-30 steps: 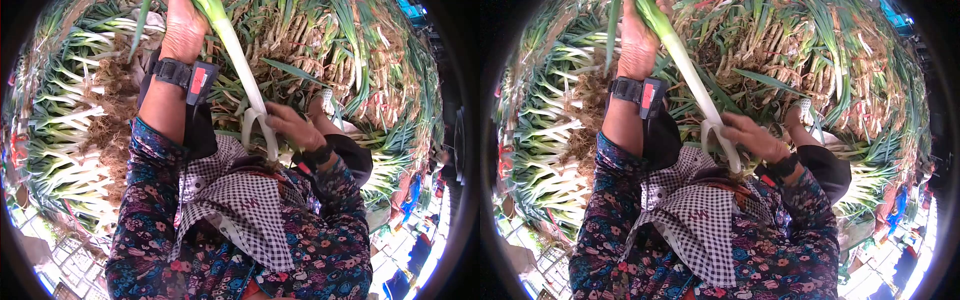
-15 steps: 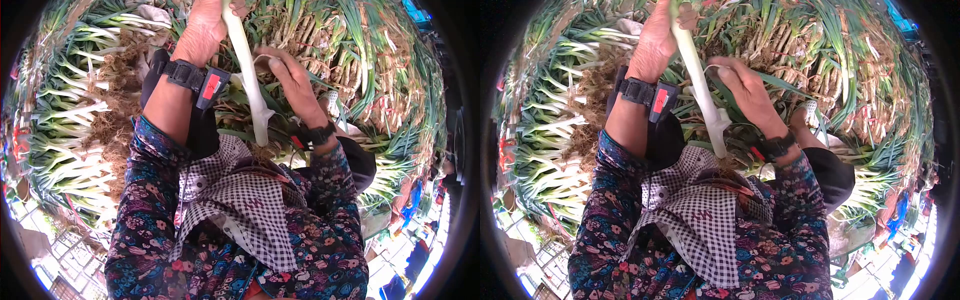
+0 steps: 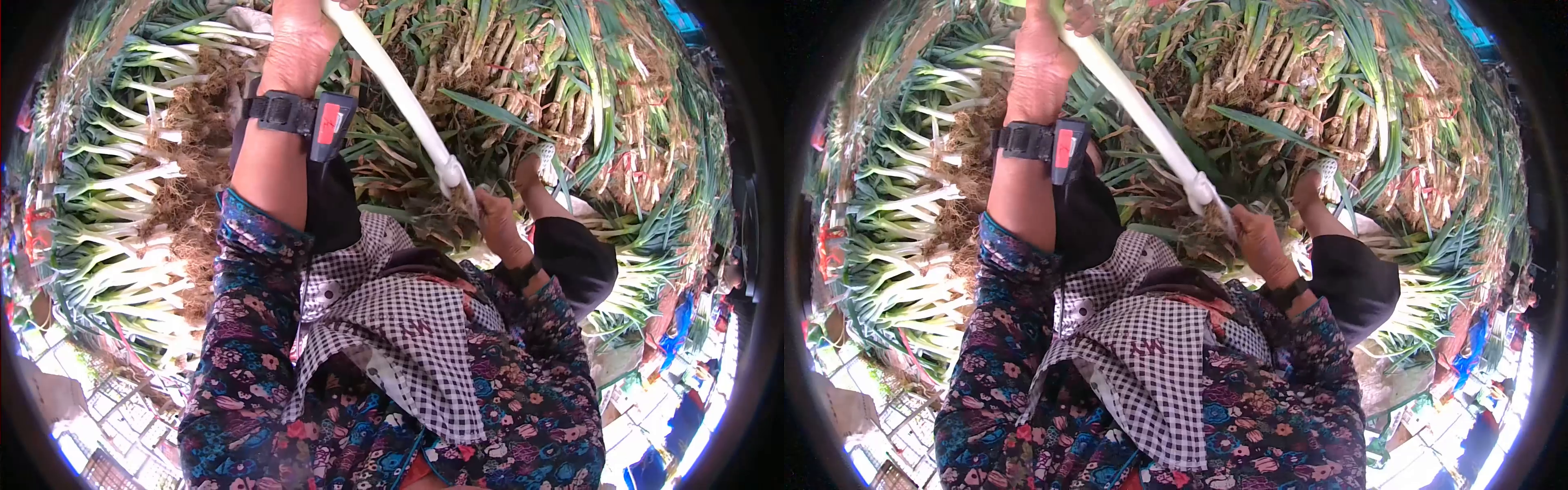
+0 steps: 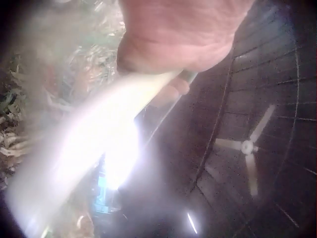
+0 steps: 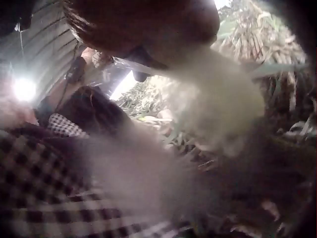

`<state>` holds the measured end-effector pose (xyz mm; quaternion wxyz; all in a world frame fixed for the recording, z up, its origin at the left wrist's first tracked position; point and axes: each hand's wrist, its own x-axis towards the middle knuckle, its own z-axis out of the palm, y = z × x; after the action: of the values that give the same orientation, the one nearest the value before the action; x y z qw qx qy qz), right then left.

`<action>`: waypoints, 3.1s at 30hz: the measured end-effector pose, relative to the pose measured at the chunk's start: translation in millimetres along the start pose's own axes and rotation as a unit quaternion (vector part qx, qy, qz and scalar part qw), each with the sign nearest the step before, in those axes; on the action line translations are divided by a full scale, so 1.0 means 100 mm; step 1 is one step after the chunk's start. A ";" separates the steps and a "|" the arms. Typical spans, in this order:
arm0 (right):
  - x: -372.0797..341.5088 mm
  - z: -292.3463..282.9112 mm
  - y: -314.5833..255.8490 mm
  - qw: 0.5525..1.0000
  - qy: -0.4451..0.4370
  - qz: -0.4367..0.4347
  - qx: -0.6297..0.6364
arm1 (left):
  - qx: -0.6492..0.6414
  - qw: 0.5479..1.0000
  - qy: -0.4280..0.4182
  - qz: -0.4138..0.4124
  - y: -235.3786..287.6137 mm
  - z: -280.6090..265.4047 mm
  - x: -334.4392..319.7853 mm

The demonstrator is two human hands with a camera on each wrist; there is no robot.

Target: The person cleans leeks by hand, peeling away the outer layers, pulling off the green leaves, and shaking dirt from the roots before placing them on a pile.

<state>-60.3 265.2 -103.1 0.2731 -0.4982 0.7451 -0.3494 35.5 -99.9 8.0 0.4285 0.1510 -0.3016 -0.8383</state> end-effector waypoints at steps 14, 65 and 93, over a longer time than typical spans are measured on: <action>-0.33 -0.31 1.18 0.913 -0.211 0.054 -0.344 | 0.134 0.981 0.118 0.077 0.27 -0.31 0.11; 2.23 0.19 1.29 0.996 0.085 0.016 -0.013 | 0.308 0.941 -0.048 -0.133 -0.41 0.16 -0.39; 2.99 0.00 1.35 0.964 0.180 0.189 -0.053 | 0.336 0.888 -0.089 -0.302 -0.55 0.03 -0.40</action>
<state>-240.7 21.1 -227.5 0.1683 -0.2913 0.8799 -0.3355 22.6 -41.5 -24.5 0.0497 0.2947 -0.5416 -0.7858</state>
